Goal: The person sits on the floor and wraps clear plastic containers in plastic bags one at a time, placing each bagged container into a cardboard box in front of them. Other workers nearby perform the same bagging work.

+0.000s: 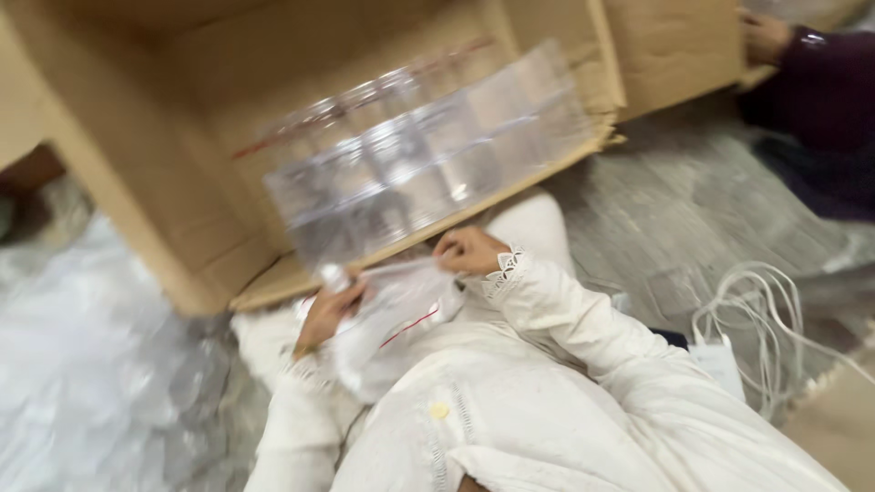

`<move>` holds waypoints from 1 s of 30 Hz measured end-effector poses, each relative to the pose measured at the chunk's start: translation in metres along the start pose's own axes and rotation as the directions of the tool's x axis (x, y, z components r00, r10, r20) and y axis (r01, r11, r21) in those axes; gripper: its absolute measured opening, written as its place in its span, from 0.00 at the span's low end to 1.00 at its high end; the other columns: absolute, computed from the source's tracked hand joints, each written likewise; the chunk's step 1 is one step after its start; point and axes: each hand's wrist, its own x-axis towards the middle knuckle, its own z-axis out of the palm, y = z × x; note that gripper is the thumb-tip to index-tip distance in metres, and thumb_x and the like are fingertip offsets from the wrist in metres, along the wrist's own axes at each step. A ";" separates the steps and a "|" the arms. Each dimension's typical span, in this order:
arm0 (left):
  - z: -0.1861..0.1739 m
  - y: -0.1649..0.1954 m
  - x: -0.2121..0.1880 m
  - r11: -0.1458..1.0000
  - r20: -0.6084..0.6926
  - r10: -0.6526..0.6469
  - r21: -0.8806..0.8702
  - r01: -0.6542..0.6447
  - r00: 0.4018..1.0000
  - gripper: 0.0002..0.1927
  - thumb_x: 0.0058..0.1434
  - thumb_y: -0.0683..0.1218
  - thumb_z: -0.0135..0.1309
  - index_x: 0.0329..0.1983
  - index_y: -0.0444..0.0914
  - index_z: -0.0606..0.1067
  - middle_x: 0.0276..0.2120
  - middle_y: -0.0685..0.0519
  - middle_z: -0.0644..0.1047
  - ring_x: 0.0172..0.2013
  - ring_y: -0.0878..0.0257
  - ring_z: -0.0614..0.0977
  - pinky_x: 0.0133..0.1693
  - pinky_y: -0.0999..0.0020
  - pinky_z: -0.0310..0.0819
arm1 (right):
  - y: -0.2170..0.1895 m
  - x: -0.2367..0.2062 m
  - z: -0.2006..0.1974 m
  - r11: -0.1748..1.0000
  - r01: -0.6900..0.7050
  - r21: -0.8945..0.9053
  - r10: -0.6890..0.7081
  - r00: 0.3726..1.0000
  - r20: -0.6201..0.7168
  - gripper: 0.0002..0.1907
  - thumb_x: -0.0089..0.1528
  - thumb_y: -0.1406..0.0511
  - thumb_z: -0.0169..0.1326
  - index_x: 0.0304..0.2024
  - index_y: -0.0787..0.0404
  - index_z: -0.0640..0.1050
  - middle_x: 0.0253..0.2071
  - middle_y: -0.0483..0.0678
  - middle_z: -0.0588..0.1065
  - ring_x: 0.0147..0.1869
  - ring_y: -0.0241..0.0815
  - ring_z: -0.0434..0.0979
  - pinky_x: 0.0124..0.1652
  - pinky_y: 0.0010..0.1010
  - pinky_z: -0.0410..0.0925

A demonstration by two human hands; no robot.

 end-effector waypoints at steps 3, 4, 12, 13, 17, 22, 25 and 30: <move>0.040 0.057 0.024 0.987 -0.231 0.127 -0.071 -0.147 0.965 0.04 0.65 0.45 0.54 0.39 0.40 0.74 0.27 0.60 0.75 0.25 0.72 0.71 0.25 0.73 0.61 | -0.017 0.034 0.002 0.868 0.115 -0.484 -0.300 0.897 -0.325 0.08 0.58 0.65 0.61 0.36 0.64 0.82 0.24 0.54 0.78 0.25 0.44 0.78 0.27 0.37 0.69; 0.044 0.081 0.033 0.962 -0.247 0.257 -0.021 -0.271 0.934 0.03 0.66 0.45 0.52 0.40 0.41 0.74 0.27 0.60 0.75 0.25 0.73 0.71 0.24 0.73 0.61 | -0.027 0.048 -0.003 0.841 0.155 -0.519 -0.371 0.863 -0.344 0.09 0.60 0.64 0.59 0.38 0.64 0.81 0.25 0.56 0.77 0.27 0.47 0.79 0.29 0.38 0.70; 0.057 0.186 0.185 0.761 -0.433 0.491 0.636 -0.129 0.756 0.10 0.68 0.48 0.56 0.42 0.35 0.74 0.31 0.51 0.76 0.29 0.63 0.76 0.31 0.64 0.71 | -0.112 0.170 -0.061 0.471 -0.372 -0.800 -0.123 0.870 -0.477 0.07 0.56 0.69 0.55 0.35 0.61 0.83 0.36 0.59 0.78 0.43 0.65 0.78 0.41 0.49 0.73; 0.058 0.185 0.192 0.750 -0.425 0.441 0.659 -0.064 0.790 0.11 0.68 0.48 0.56 0.43 0.35 0.74 0.32 0.51 0.76 0.29 0.63 0.76 0.31 0.64 0.72 | -0.114 0.174 -0.062 0.453 -0.358 -0.817 -0.125 0.881 -0.455 0.07 0.56 0.69 0.55 0.35 0.62 0.83 0.37 0.60 0.78 0.44 0.65 0.78 0.41 0.49 0.73; 0.059 0.179 0.206 0.714 -0.412 0.372 0.700 0.028 0.832 0.12 0.68 0.48 0.55 0.46 0.34 0.73 0.35 0.49 0.76 0.30 0.61 0.76 0.32 0.63 0.72 | -0.114 0.178 -0.064 0.563 -0.140 -0.814 -0.404 0.813 -0.419 0.05 0.58 0.68 0.56 0.33 0.64 0.80 0.35 0.61 0.78 0.41 0.67 0.78 0.40 0.51 0.72; 0.047 0.166 0.203 0.756 -0.432 0.268 0.648 0.090 0.861 0.15 0.67 0.48 0.55 0.49 0.34 0.71 0.39 0.47 0.76 0.31 0.59 0.77 0.34 0.62 0.72 | -0.101 0.144 -0.065 0.824 0.194 -0.532 -0.504 0.681 -0.532 0.10 0.67 0.65 0.55 0.34 0.66 0.77 0.29 0.56 0.76 0.33 0.52 0.79 0.33 0.41 0.70; 0.044 0.130 0.180 0.823 -0.564 0.147 0.526 0.216 0.812 0.16 0.67 0.48 0.55 0.52 0.34 0.70 0.41 0.46 0.75 0.32 0.58 0.77 0.34 0.61 0.72 | -0.072 0.097 -0.052 0.926 0.349 -0.142 -0.366 0.744 -0.558 0.12 0.71 0.64 0.54 0.34 0.63 0.73 0.24 0.43 0.70 0.27 0.29 0.68 0.27 0.27 0.63; 0.062 0.066 0.149 0.701 -0.410 0.265 0.704 0.117 0.873 0.20 0.66 0.49 0.55 0.55 0.33 0.69 0.45 0.45 0.75 0.33 0.56 0.78 0.36 0.60 0.72 | -0.002 0.079 -0.029 0.930 0.163 0.331 0.039 0.848 -0.529 0.08 0.69 0.63 0.51 0.36 0.58 0.76 0.21 0.38 0.67 0.22 0.28 0.62 0.23 0.25 0.57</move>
